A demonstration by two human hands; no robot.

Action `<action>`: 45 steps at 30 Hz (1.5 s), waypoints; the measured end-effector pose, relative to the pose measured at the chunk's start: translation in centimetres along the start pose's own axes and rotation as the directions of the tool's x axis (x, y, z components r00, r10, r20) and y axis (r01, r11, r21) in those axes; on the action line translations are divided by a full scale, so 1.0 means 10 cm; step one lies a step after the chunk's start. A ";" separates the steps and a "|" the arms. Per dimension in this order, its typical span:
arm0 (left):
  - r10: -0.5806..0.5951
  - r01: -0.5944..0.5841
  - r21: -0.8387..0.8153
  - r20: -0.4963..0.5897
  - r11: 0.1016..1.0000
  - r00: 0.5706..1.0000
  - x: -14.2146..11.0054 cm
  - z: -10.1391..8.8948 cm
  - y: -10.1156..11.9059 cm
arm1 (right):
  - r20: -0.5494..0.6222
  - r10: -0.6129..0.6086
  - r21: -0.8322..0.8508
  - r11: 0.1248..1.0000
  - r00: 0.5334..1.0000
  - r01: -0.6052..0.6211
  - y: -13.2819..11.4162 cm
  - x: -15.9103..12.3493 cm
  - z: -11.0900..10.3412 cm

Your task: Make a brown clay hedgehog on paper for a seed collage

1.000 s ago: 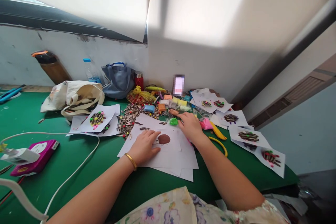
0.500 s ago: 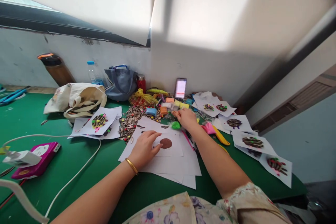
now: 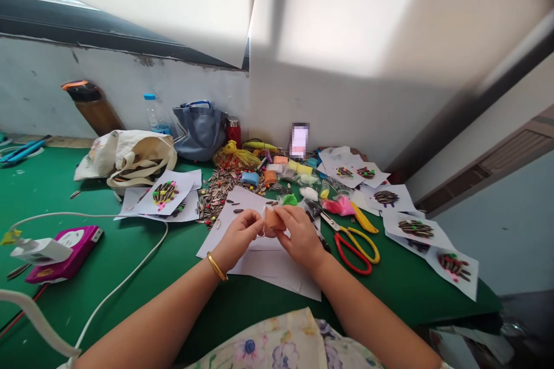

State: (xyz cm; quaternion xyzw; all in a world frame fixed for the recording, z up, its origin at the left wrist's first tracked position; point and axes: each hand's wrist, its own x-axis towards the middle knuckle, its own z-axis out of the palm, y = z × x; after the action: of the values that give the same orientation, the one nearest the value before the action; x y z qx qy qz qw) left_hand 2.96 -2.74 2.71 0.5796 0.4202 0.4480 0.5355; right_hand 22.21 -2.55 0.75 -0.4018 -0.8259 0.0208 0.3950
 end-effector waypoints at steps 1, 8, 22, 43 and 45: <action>-0.008 0.008 -0.009 0.012 1.000 1.000 0.00 0.00 0.01 | 0.002 -0.001 -0.003 1.000 1.000 0.001 0.01 -0.01 0.00; -0.005 0.011 0.103 -0.059 0.995 0.998 0.06 -0.08 -0.06 | 0.009 -0.030 -0.069 0.997 1.000 0.031 -0.02 -0.02 0.00; 0.283 -0.308 0.564 0.134 0.766 0.950 0.00 -0.08 -0.07 | -0.032 -0.034 -0.043 0.999 0.999 0.032 -0.02 -0.04 0.01; 0.454 -0.548 0.677 0.337 0.492 0.825 -0.09 0.00 -0.04 | 0.042 0.057 0.311 0.948 0.998 -0.067 -0.16 -0.04 0.07; 0.465 -0.566 0.694 0.361 0.446 0.808 -0.09 0.01 -0.04 | 0.071 0.053 0.313 0.947 0.996 -0.073 -0.14 -0.04 0.06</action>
State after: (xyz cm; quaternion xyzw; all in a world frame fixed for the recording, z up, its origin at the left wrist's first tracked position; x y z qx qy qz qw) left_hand 2.86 -3.58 2.24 0.8758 0.3414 0.3282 0.0934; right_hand 21.08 -3.58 0.57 -0.3590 -0.8104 0.1776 0.4276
